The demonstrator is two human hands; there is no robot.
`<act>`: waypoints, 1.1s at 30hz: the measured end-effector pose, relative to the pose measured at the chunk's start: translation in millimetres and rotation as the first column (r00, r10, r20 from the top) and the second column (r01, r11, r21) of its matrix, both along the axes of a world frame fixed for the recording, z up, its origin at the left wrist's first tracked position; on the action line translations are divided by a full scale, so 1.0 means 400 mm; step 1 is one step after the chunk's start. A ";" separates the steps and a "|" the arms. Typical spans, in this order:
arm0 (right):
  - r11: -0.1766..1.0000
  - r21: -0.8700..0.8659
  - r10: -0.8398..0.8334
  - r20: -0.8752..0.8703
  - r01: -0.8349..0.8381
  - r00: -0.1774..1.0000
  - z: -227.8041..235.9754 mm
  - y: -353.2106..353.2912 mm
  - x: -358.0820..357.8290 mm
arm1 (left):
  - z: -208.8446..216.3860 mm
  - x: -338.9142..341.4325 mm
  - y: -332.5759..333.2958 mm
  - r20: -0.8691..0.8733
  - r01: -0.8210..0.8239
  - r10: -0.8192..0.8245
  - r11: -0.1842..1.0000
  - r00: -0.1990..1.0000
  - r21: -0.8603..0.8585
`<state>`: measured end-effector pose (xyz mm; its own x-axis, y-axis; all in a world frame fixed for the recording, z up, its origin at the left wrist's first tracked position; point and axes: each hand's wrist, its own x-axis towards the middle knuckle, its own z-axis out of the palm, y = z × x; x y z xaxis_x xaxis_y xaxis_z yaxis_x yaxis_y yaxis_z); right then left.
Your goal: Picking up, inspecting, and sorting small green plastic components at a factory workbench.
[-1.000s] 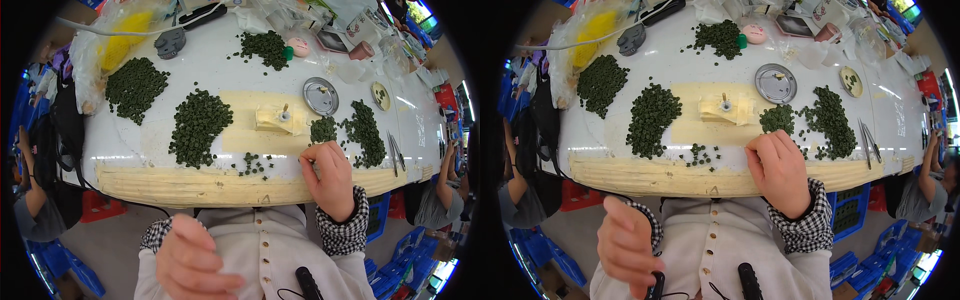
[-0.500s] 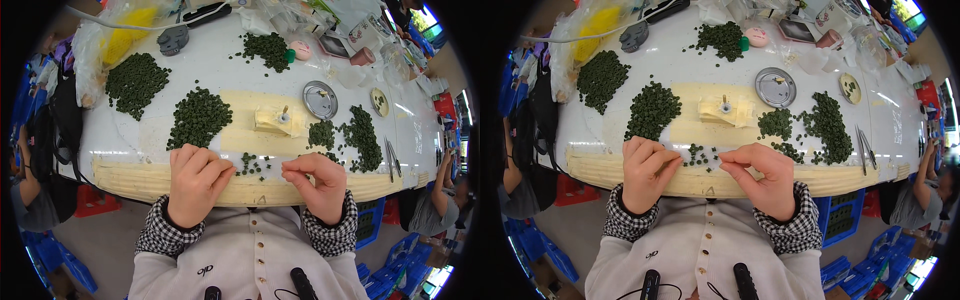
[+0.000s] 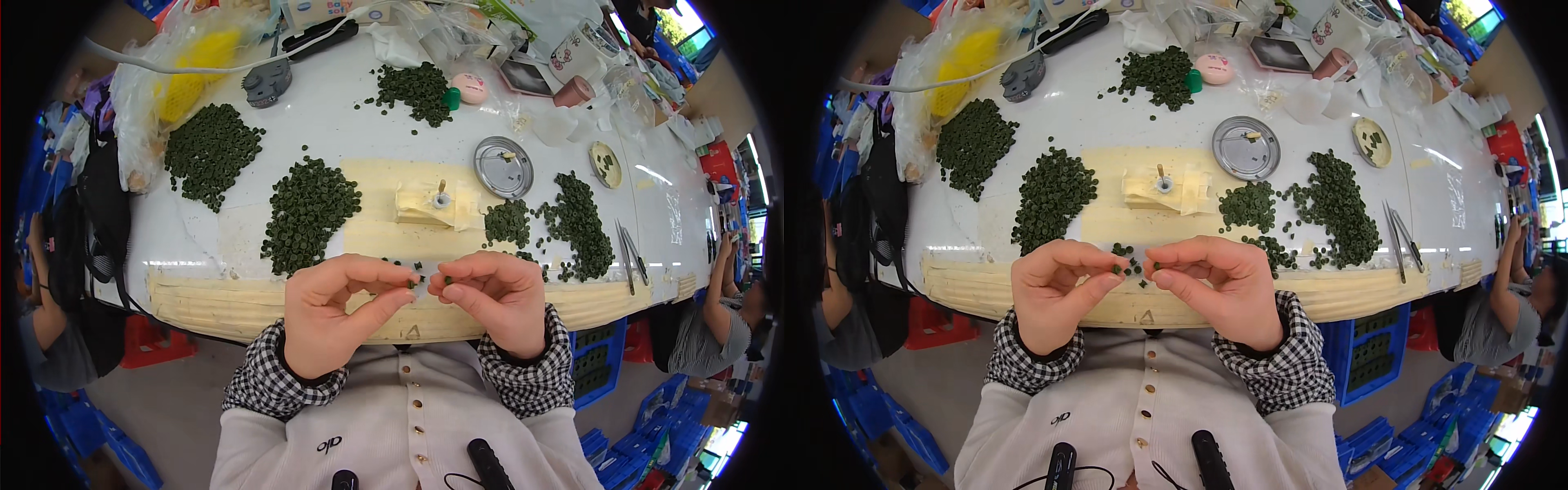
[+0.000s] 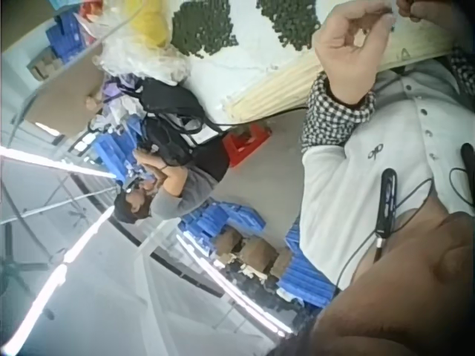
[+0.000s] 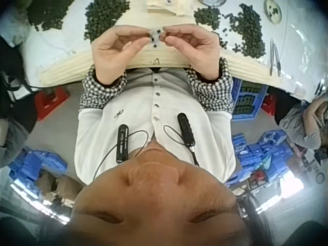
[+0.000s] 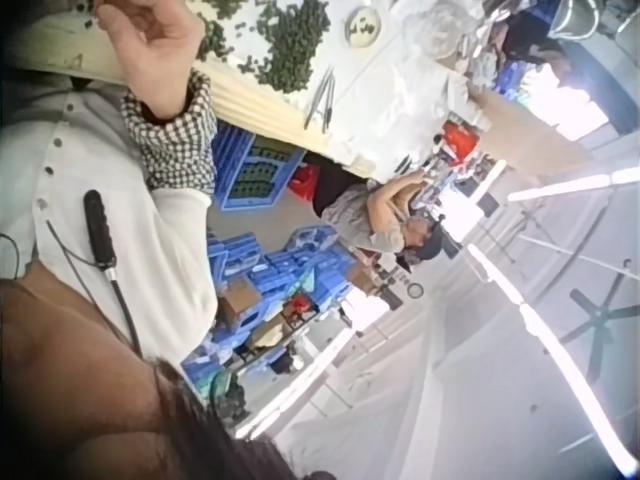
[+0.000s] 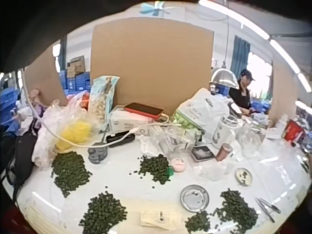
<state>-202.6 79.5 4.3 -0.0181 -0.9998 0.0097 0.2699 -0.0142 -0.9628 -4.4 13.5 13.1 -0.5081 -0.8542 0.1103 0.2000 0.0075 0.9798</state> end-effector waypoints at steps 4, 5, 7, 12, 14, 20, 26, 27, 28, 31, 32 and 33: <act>0.993 -0.101 -0.067 -0.099 0.057 0.993 0.001 -0.006 0.007 | -0.024 -0.004 -0.013 -0.083 0.109 -0.098 0.983 0.992 0.146; 0.986 -0.156 -0.088 -0.197 0.057 0.976 0.007 -0.011 0.006 | -0.025 -0.005 -0.015 -0.081 0.123 -0.111 0.978 0.990 0.166; 0.966 -0.255 -0.138 -0.349 0.048 0.927 0.008 -0.024 0.008 | -0.029 -0.005 -0.015 -0.092 0.127 -0.114 0.980 0.989 0.151; 0.936 -0.346 -0.231 -0.479 0.060 0.847 0.012 -0.037 0.020 | -0.038 -0.006 -0.015 -0.139 0.134 -0.110 0.976 0.984 0.175; 0.940 -0.334 -0.225 -0.474 0.062 0.851 0.013 -0.037 0.023 | -0.034 -0.004 -0.015 -0.136 0.142 -0.116 0.970 0.984 0.200; 0.950 -0.303 -0.208 -0.460 0.068 0.863 0.010 -0.034 0.024 | -0.060 -0.006 -0.027 -0.204 0.157 -0.147 0.987 0.968 0.034; 0.953 -0.295 -0.201 -0.430 0.073 0.880 0.004 -0.037 0.024 | -0.049 -0.004 -0.021 -0.220 0.190 -0.156 0.971 0.963 0.145; 0.951 -0.298 -0.207 -0.434 0.078 0.877 0.005 -0.037 0.024 | -0.049 -0.006 -0.021 -0.223 0.184 -0.148 0.971 0.964 0.151; 0.952 -0.297 -0.209 -0.435 0.080 0.876 0.005 -0.037 0.025 | -0.050 -0.007 -0.020 -0.226 0.178 -0.140 0.971 0.964 0.158; 0.954 -0.290 -0.207 -0.440 0.080 0.874 0.006 -0.035 0.025 | -0.054 -0.005 -0.023 -0.215 0.154 -0.106 0.963 0.971 0.222; 0.955 -0.287 -0.203 -0.444 0.076 0.873 0.008 -0.034 0.025 | -0.054 -0.004 -0.024 -0.208 0.145 -0.093 0.957 0.974 0.250; 0.957 -0.282 -0.198 -0.447 0.072 0.872 0.008 -0.034 0.026 | -0.055 -0.003 -0.023 -0.210 0.144 -0.092 0.958 0.973 0.248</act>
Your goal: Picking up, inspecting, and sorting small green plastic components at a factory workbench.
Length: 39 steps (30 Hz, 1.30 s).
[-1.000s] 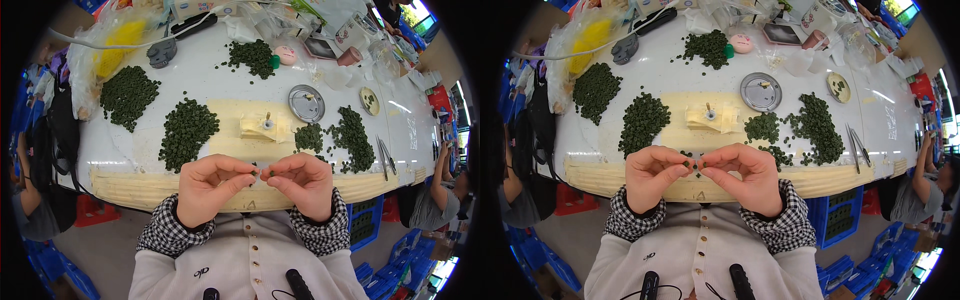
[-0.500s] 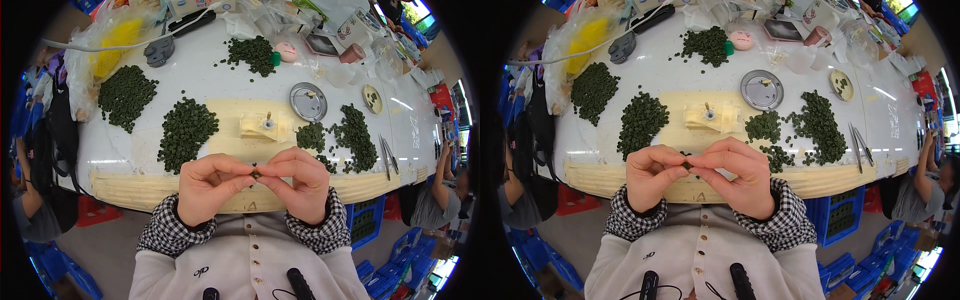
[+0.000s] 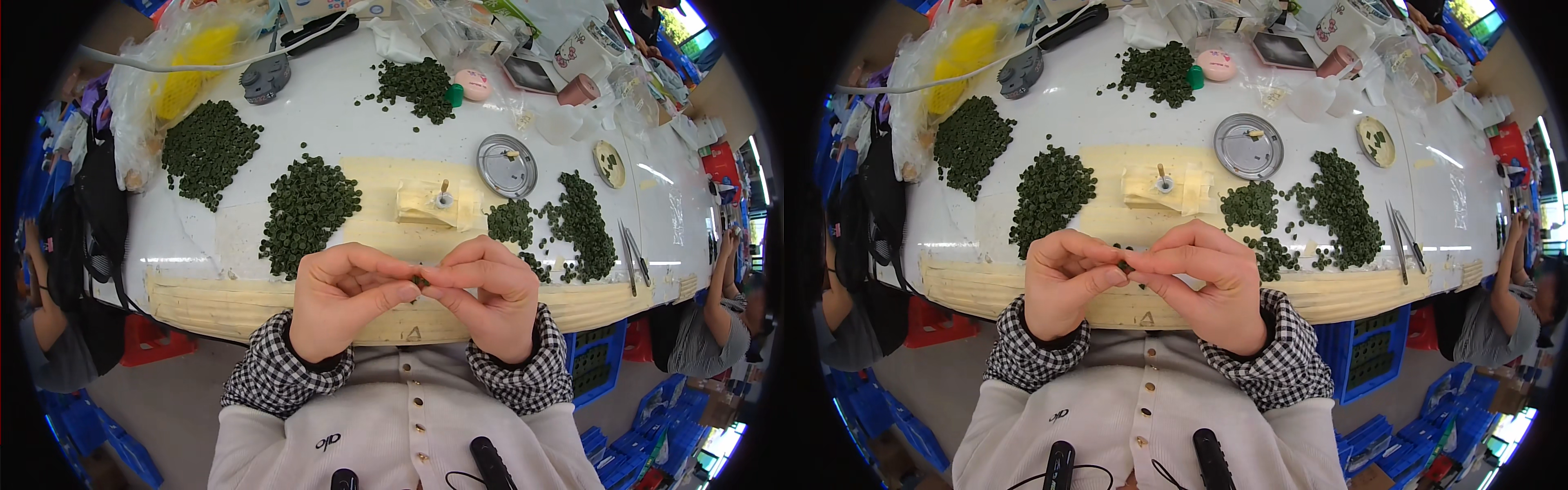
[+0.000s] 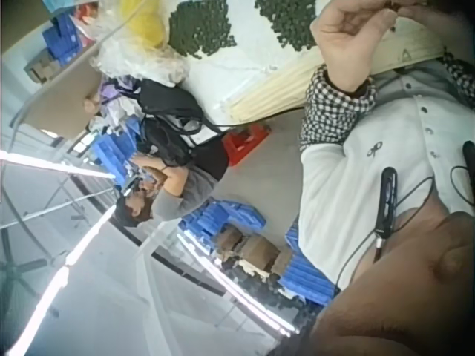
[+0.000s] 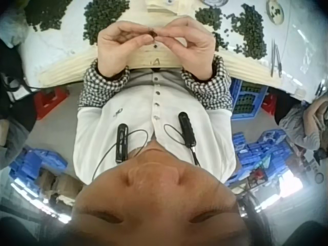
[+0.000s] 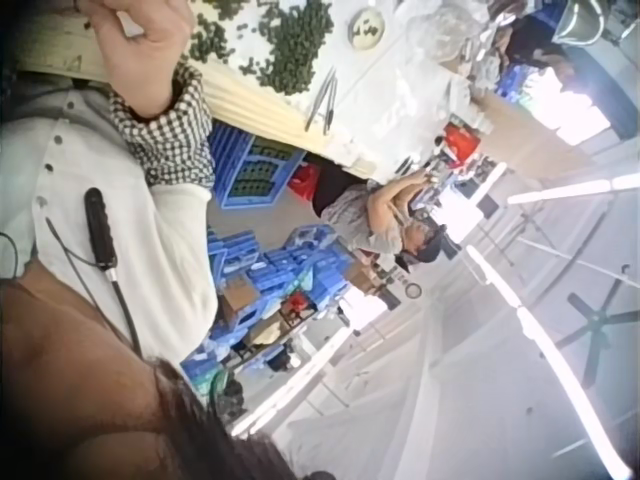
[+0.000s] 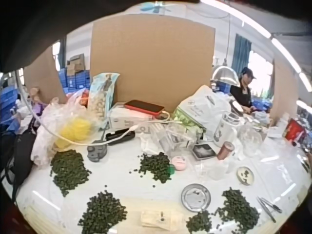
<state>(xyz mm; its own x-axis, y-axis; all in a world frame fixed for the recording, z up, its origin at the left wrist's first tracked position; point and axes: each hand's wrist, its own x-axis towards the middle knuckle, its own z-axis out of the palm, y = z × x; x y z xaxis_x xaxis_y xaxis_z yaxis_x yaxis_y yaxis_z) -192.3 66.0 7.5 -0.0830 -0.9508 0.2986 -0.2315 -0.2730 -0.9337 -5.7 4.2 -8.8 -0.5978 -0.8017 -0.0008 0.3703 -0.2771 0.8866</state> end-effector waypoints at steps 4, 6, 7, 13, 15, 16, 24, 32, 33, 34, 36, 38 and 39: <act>1.000 -0.002 0.000 0.001 0.000 1.000 -0.003 -0.001 -0.001 | 0.002 0.000 0.001 -0.002 0.000 0.000 1.000 1.000 -0.011; 1.000 -0.001 0.007 0.009 -0.007 1.000 -0.004 0.000 -0.001 | 0.002 0.000 0.000 -0.002 0.007 -0.007 1.000 1.000 -0.010; 1.000 0.013 0.015 0.009 -0.015 1.000 -0.003 0.000 -0.001 | 0.001 0.001 0.000 -0.003 0.012 -0.012 1.000 1.000 -0.004; 0.999 0.008 0.042 -0.043 -0.042 0.998 0.000 0.004 -0.001 | -0.004 0.002 -0.005 -0.013 0.020 -0.019 0.998 1.000 0.066; 0.999 -0.030 0.039 -0.145 -0.044 0.989 0.009 0.004 0.008 | -0.005 -0.001 -0.004 -0.036 -0.026 0.029 0.996 0.999 0.086; 0.997 -0.042 0.056 -0.164 -0.064 0.985 0.007 0.003 0.012 | -0.005 -0.003 -0.002 -0.048 -0.063 0.067 0.994 0.997 0.092; 0.967 -0.058 0.240 -0.118 -0.248 0.964 0.002 -0.004 0.016 | 0.016 -0.007 0.012 0.090 -0.263 0.284 0.945 0.955 -0.197; 0.966 -0.045 0.248 -0.110 -0.254 0.963 0.009 -0.001 0.011 | 0.011 -0.002 0.005 0.014 -0.218 0.225 0.959 0.974 -0.182; 0.966 -0.046 0.246 -0.125 -0.253 0.961 0.011 -0.002 0.011 | 0.008 -0.001 0.003 0.035 -0.222 0.235 0.949 0.971 -0.224; 0.971 -0.050 0.228 -0.125 -0.235 0.966 0.009 -0.002 0.012 | 0.005 0.000 0.002 0.057 -0.223 0.247 0.938 0.967 -0.266; 0.979 -0.056 0.189 -0.124 -0.198 0.974 0.005 -0.001 0.014 | 0.005 0.001 0.001 0.095 -0.238 0.288 0.905 0.953 -0.352; 0.985 -0.053 0.153 -0.184 -0.165 0.971 0.011 0.002 0.008 | 0.008 0.001 0.002 0.126 -0.262 0.348 0.859 0.929 -0.439; 0.988 -0.052 0.134 -0.212 -0.148 0.968 0.013 0.004 0.006 | 0.009 0.001 0.001 0.136 -0.257 0.361 0.838 0.923 -0.482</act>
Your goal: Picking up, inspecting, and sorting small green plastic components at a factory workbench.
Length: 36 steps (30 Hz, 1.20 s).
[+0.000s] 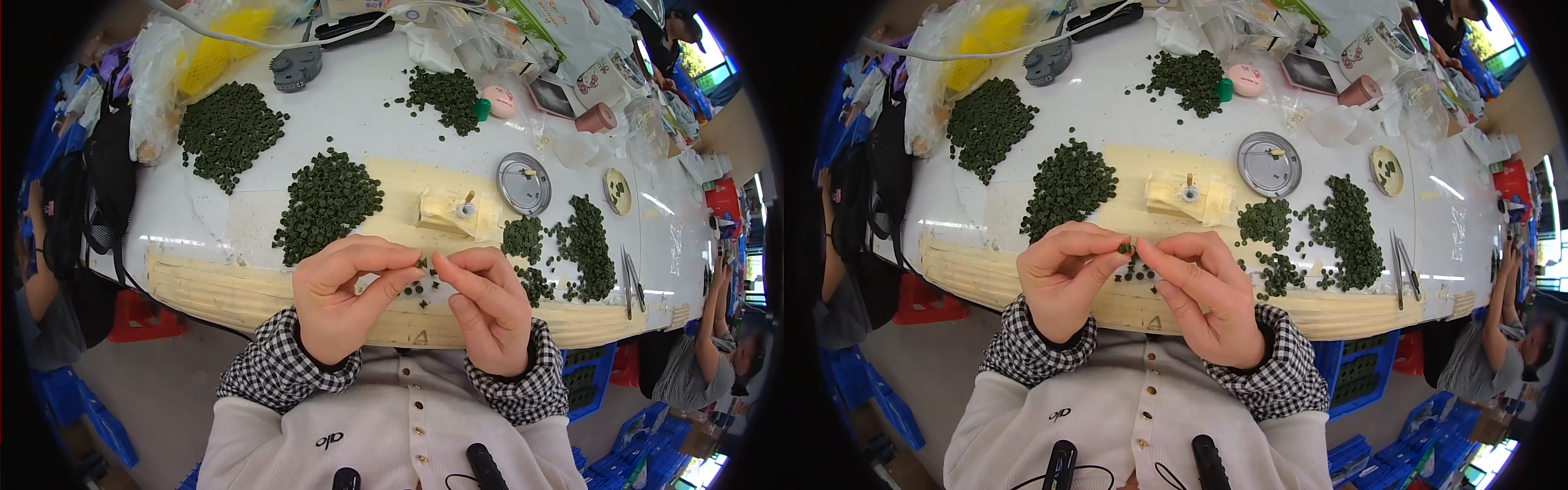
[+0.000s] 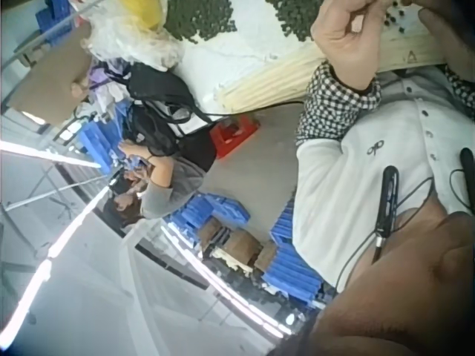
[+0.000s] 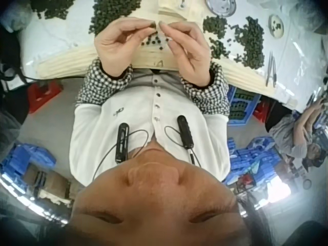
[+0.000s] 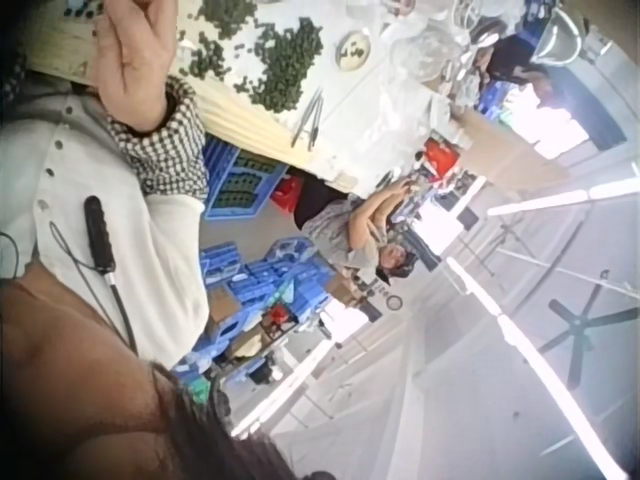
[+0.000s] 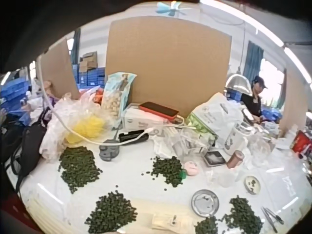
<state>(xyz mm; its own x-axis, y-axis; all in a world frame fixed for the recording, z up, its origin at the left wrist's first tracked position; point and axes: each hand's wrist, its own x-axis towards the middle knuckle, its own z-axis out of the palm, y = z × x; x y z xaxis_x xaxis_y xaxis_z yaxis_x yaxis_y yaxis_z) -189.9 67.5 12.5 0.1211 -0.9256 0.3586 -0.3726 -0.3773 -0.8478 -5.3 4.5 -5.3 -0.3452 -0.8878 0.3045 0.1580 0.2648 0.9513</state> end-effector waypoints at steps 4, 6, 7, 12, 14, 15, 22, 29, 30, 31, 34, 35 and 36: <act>1.000 -0.017 -0.020 0.011 0.020 1.000 -0.006 -0.001 0.005 | 0.003 -0.002 -0.003 0.069 -0.026 0.034 0.993 0.997 -0.118; 0.999 -0.004 -0.034 0.014 0.034 0.999 -0.006 0.001 0.006 | 0.006 -0.004 -0.002 0.083 -0.028 0.039 0.991 0.996 -0.134; 0.999 -0.007 -0.039 0.016 0.039 0.999 -0.008 0.001 0.006 | 0.009 -0.005 -0.001 0.089 -0.025 0.037 0.991 0.995 -0.133; 0.998 -0.019 -0.058 -0.005 0.058 0.998 -0.009 0.003 0.007 | 0.009 -0.004 -0.001 0.089 -0.008 0.017 0.995 0.996 -0.102; 0.998 -0.023 -0.061 -0.024 0.060 0.998 -0.007 0.002 0.007 | 0.011 -0.003 -0.001 0.082 0.002 0.005 0.996 0.997 -0.087; 0.998 -0.025 -0.063 -0.034 0.062 0.997 -0.006 0.002 0.006 | 0.010 -0.002 -0.001 0.082 0.005 0.002 0.997 0.997 -0.083; 0.997 -0.070 -0.035 -0.078 0.029 0.996 -0.003 0.000 0.000 | 0.010 -0.002 -0.001 0.075 0.035 -0.036 0.999 0.997 0.014; 0.997 -0.073 -0.039 -0.085 0.033 0.996 -0.001 0.001 -0.002 | 0.010 -0.004 0.001 0.045 0.050 -0.053 0.996 0.998 0.075; 0.997 -0.068 -0.043 -0.077 0.038 0.996 -0.001 0.001 0.000 | 0.010 -0.004 0.002 0.027 0.049 -0.051 0.996 0.998 0.079; 0.997 -0.071 -0.043 -0.080 0.038 0.996 0.000 0.000 0.000 | 0.008 -0.006 0.003 0.009 0.048 -0.049 0.995 0.999 0.084; 0.996 -0.083 -0.046 -0.091 0.038 0.995 0.002 -0.002 -0.001 | 0.006 -0.005 0.003 -0.006 0.059 -0.059 0.995 0.998 0.078; 0.995 -0.088 -0.046 -0.096 0.038 0.994 0.004 -0.002 -0.002 | 0.005 -0.004 0.002 -0.004 0.066 -0.066 0.995 0.998 0.073; 0.995 -0.092 -0.047 -0.102 0.037 0.994 0.005 -0.003 -0.004 | 0.003 -0.004 0.002 -0.010 0.064 -0.063 0.995 0.998 0.075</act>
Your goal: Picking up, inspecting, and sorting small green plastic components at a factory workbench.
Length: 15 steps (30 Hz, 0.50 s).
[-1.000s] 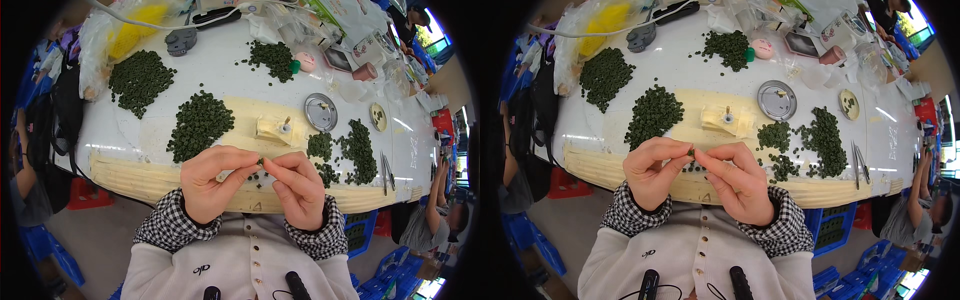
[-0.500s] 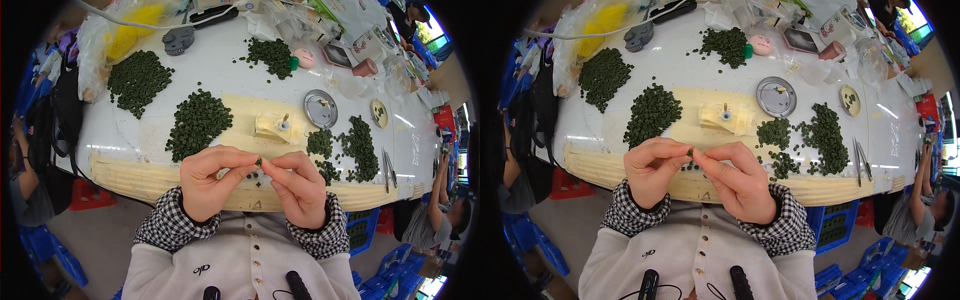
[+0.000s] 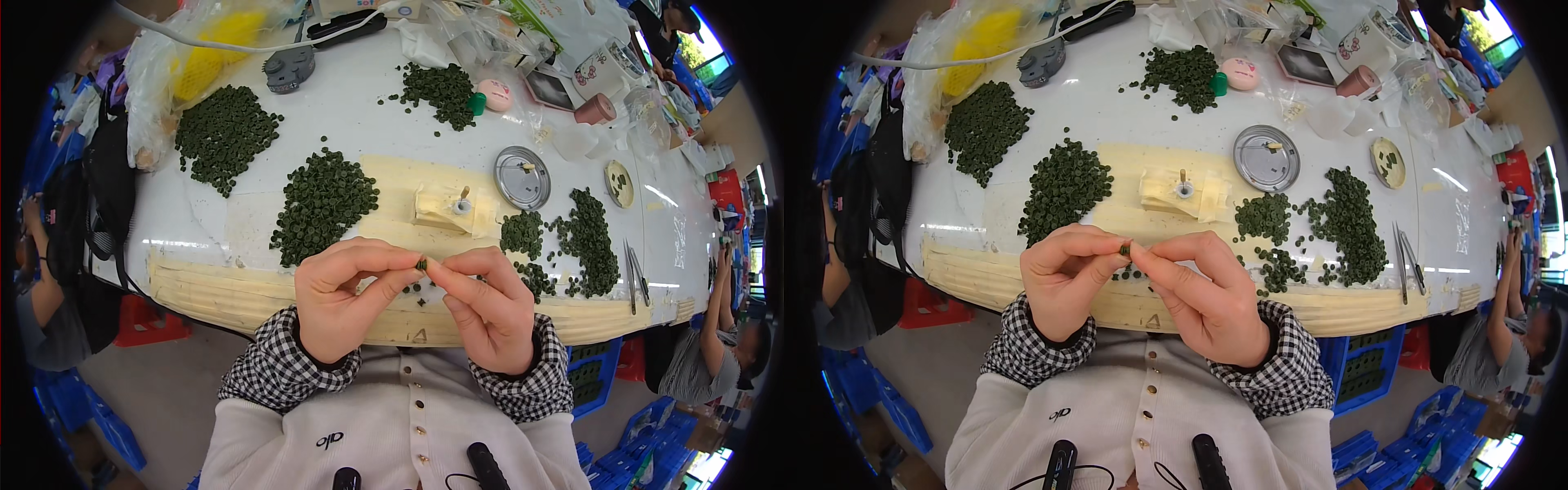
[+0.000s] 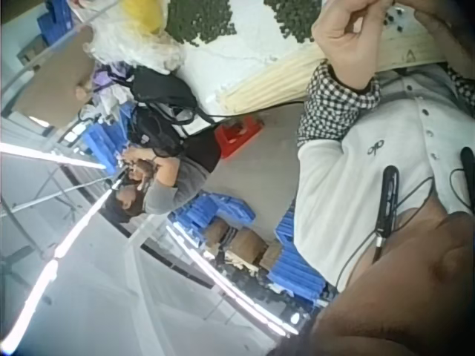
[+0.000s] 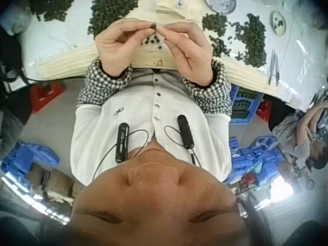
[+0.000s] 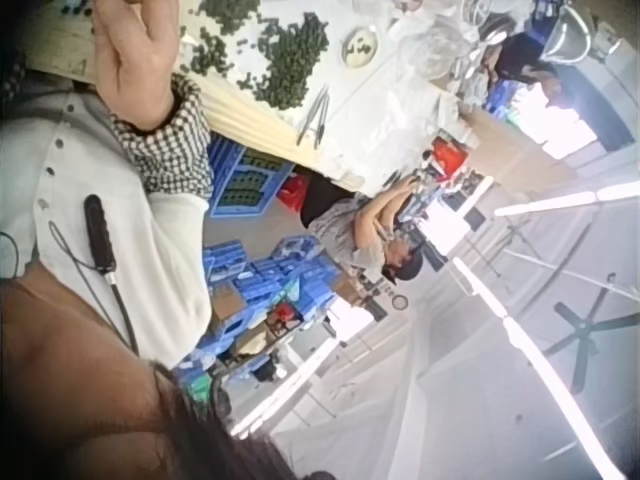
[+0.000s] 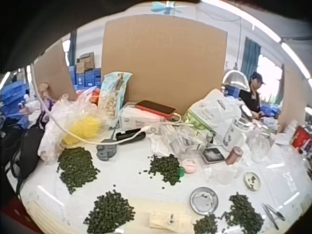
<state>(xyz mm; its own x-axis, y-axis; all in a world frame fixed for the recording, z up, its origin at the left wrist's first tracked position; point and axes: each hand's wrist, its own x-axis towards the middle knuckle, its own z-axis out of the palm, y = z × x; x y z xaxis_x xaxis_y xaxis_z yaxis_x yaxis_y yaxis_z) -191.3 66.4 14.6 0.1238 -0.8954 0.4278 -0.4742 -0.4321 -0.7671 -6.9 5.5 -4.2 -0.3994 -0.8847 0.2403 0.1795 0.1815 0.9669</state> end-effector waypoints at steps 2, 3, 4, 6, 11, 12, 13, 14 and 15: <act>0.999 -0.001 -0.041 -0.020 0.041 0.999 0.014 -0.003 -0.005 | -0.004 0.000 0.001 -0.011 -0.005 0.005 1.000 1.000 0.005; 0.998 -0.002 -0.059 -0.029 0.059 0.998 0.022 -0.006 -0.008 | -0.004 0.001 0.001 -0.011 -0.006 0.006 1.000 1.000 0.010; 0.992 -0.020 -0.126 -0.047 0.125 0.991 0.029 -0.012 -0.013 | -0.004 0.002 0.002 -0.011 -0.008 0.008 1.000 1.000 0.015; 0.965 -0.061 -0.260 -0.075 0.256 0.963 0.043 -0.031 -0.027 | -0.005 0.002 0.003 -0.015 -0.009 0.010 1.000 1.000 0.027; 0.929 -0.224 -0.355 -0.326 0.293 0.876 0.071 -0.116 -0.060 | -0.005 -0.001 0.003 -0.053 0.010 -0.007 0.997 0.999 0.073; 0.937 -0.215 -0.335 -0.343 0.274 0.877 0.066 -0.127 -0.060 | -0.007 0.001 0.002 -0.052 0.008 -0.005 0.997 0.999 0.073; 0.945 -0.205 -0.316 -0.361 0.255 0.878 0.061 -0.136 -0.060 | -0.008 0.002 0.002 -0.052 0.007 -0.003 0.997 0.999 0.073; 0.943 -0.215 -0.318 -0.347 0.255 0.882 0.051 -0.143 -0.059 | -0.009 0.003 0.002 -0.051 0.006 -0.002 0.997 0.999 0.072; 0.946 -0.205 -0.309 -0.343 0.250 0.887 0.045 -0.145 -0.060 | -0.009 0.004 0.002 -0.045 0.010 -0.007 0.997 0.999 0.072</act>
<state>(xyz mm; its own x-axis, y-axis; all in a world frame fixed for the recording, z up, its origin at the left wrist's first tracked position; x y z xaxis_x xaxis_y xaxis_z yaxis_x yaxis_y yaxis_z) -215.5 8.3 32.8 0.0517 -0.8445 0.5330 -0.8265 -0.3357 -0.4518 -5.4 6.2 -7.7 -0.3974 -0.8971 0.1932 0.2237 0.1095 0.9685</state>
